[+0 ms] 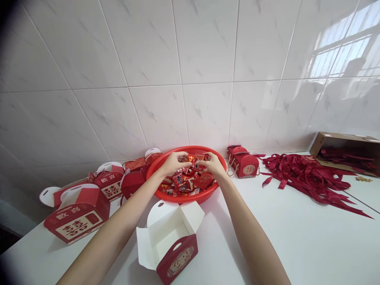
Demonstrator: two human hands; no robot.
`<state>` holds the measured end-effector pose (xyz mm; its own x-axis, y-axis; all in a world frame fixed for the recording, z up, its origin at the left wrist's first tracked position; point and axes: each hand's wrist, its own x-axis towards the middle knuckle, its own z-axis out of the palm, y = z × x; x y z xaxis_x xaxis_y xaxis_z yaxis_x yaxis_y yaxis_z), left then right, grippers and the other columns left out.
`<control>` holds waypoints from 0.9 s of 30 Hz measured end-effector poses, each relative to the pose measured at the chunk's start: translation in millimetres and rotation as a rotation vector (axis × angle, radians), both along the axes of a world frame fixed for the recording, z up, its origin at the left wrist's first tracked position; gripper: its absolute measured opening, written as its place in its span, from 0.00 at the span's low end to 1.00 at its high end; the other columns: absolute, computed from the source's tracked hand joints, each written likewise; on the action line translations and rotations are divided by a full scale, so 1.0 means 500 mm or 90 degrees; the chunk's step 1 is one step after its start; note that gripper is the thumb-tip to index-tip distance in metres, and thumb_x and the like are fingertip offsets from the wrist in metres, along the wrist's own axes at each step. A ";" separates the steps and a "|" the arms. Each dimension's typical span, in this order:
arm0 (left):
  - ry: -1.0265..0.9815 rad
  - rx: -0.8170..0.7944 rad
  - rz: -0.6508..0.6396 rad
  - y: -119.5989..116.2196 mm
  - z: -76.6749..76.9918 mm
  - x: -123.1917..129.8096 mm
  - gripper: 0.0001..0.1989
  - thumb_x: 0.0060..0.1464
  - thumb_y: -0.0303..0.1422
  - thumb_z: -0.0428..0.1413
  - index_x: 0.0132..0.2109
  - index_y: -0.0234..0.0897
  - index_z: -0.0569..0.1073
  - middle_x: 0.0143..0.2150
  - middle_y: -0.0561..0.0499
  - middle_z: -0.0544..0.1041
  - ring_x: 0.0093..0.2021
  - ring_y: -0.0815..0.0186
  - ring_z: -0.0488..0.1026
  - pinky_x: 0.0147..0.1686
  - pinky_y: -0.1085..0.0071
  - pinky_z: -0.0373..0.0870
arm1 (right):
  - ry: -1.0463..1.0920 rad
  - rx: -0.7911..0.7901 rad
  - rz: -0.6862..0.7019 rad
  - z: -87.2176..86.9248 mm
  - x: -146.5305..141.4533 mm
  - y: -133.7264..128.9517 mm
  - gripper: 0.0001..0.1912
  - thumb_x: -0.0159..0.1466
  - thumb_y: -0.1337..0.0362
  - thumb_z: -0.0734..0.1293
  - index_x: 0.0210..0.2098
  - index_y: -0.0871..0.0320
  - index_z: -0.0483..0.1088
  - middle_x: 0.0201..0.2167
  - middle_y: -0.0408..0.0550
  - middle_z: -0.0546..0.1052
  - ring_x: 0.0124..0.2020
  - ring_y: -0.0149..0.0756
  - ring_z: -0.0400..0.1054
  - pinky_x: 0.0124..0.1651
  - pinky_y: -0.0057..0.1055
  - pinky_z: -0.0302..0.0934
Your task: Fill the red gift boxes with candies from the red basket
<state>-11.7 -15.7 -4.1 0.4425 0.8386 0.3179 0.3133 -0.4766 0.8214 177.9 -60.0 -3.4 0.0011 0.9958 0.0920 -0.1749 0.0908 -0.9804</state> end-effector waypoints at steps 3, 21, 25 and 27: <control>0.031 0.034 -0.033 -0.003 -0.002 0.003 0.15 0.48 0.40 0.64 0.39 0.32 0.78 0.38 0.46 0.80 0.38 0.63 0.76 0.41 0.68 0.72 | 0.002 -0.008 0.033 0.003 -0.001 -0.003 0.13 0.48 0.72 0.75 0.31 0.59 0.71 0.28 0.43 0.76 0.26 0.33 0.73 0.22 0.27 0.72; 0.136 -0.074 -0.033 -0.028 0.016 0.017 0.14 0.55 0.38 0.53 0.24 0.37 0.66 0.21 0.56 0.68 0.26 0.68 0.67 0.28 0.72 0.64 | -0.004 0.008 0.031 -0.005 0.004 0.007 0.16 0.46 0.70 0.76 0.34 0.58 0.72 0.29 0.42 0.77 0.25 0.31 0.70 0.21 0.25 0.70; 0.134 -0.086 -0.060 -0.033 0.018 0.021 0.15 0.57 0.39 0.53 0.25 0.37 0.66 0.21 0.56 0.68 0.26 0.68 0.67 0.30 0.71 0.65 | -0.033 0.016 0.006 -0.007 0.004 0.011 0.15 0.46 0.71 0.73 0.34 0.58 0.72 0.27 0.41 0.76 0.23 0.28 0.67 0.19 0.22 0.65; 0.138 -0.103 -0.057 -0.032 0.017 0.023 0.14 0.58 0.37 0.53 0.25 0.36 0.67 0.22 0.55 0.70 0.26 0.68 0.68 0.32 0.71 0.66 | -0.055 0.022 0.009 -0.005 0.004 0.008 0.14 0.47 0.70 0.72 0.33 0.58 0.72 0.26 0.40 0.75 0.23 0.28 0.67 0.18 0.20 0.63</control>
<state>-0.4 -31.8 4.4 0.5606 0.8249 0.0728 0.4518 -0.3783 0.8079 179.9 -56.0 -6.0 -0.0218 0.9919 0.1255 -0.0916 0.1230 -0.9882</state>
